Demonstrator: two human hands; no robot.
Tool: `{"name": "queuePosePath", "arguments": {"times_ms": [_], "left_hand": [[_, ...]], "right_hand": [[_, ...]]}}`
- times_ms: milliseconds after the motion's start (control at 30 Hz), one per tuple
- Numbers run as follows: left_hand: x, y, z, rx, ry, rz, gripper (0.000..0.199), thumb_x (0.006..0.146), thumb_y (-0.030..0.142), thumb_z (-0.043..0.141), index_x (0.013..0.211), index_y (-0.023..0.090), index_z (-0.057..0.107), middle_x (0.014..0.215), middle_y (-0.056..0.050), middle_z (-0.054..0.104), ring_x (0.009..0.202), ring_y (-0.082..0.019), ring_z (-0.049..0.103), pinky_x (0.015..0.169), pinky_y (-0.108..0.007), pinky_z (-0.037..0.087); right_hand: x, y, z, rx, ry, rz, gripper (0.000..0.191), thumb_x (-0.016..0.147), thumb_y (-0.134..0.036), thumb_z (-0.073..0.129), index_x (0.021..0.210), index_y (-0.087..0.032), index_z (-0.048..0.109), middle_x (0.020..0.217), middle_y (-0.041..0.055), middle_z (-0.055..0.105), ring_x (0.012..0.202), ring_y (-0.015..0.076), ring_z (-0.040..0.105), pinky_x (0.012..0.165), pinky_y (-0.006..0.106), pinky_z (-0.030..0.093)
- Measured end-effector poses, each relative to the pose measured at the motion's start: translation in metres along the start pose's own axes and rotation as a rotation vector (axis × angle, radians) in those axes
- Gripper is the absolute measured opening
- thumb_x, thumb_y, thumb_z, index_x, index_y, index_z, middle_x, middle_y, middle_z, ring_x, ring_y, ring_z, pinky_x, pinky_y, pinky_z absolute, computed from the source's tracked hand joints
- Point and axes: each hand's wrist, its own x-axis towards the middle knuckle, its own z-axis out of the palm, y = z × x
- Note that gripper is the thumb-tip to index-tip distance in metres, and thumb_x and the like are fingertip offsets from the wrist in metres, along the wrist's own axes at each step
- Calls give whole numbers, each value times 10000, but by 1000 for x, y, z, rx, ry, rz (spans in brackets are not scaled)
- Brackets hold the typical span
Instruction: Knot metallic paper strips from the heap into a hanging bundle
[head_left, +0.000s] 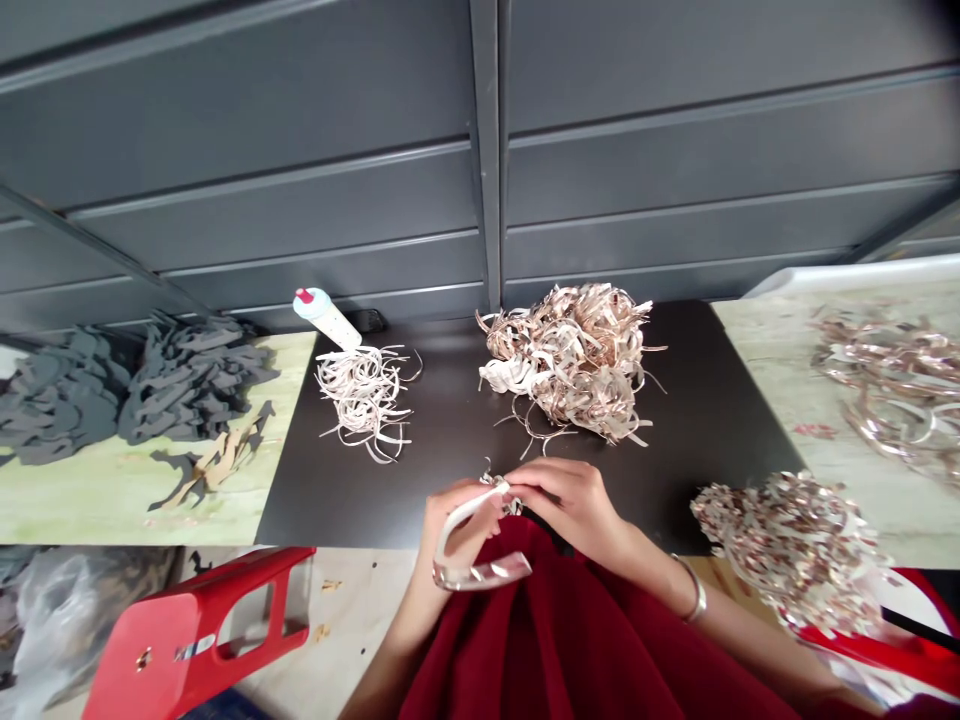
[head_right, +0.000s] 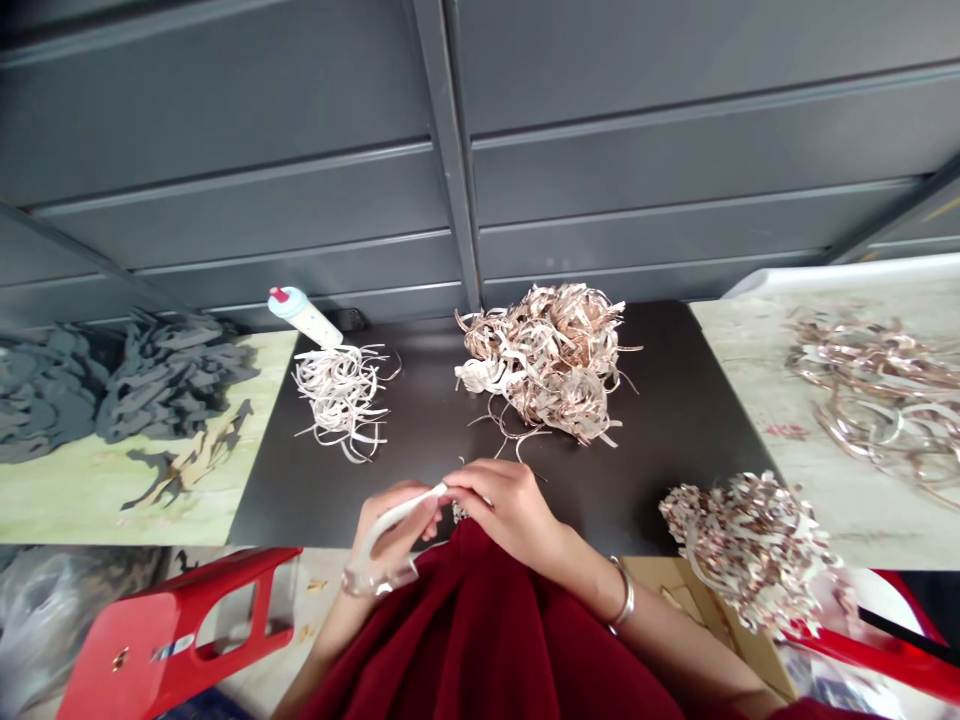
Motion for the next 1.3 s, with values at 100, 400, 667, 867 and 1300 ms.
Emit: {"name": "queuePosePath", "arguments": {"times_ms": [100, 400, 667, 867, 1300], "left_hand": [[-1, 4, -2, 218, 50, 153, 292, 822, 295, 578, 571, 170, 662, 586, -16, 590, 515, -125, 531, 521, -229, 386], [-9, 6, 1, 431, 34, 375, 285, 883, 178, 463, 667, 159, 648, 632, -17, 590, 559, -117, 522, 555, -213, 400], [-11, 3, 4, 453, 36, 390, 268, 887, 141, 465, 673, 141, 626, 630, -9, 559, 565, -100, 500, 553, -200, 375], [-13, 0, 4, 420, 71, 370, 292, 888, 164, 474, 626, 140, 599, 603, -1, 550, 541, -92, 490, 539, -197, 367], [-11, -1, 8, 590, 168, 460, 267, 889, 126, 457, 671, 138, 611, 601, -1, 530, 524, -89, 470, 529, -200, 352]], "right_hand": [[0, -7, -3, -78, -59, -49, 185, 936, -189, 495, 952, -178, 679, 824, 63, 715, 704, 151, 658, 659, 243, 509], [11, -24, -7, -461, -366, -124, 269, 906, -96, 449, 669, -163, 559, 596, 2, 515, 504, 117, 435, 507, 255, 329], [13, -22, 1, -459, -260, -137, 302, 815, -49, 484, 537, -164, 506, 524, -12, 456, 480, 106, 380, 494, 263, 272], [10, -17, 2, -262, -183, -24, 275, 843, -79, 465, 623, -149, 613, 553, -6, 527, 487, 95, 432, 507, 232, 312], [5, -24, 5, -526, -207, -152, 330, 940, -136, 386, 670, -159, 575, 615, 24, 555, 566, 131, 492, 557, 249, 340]]}}
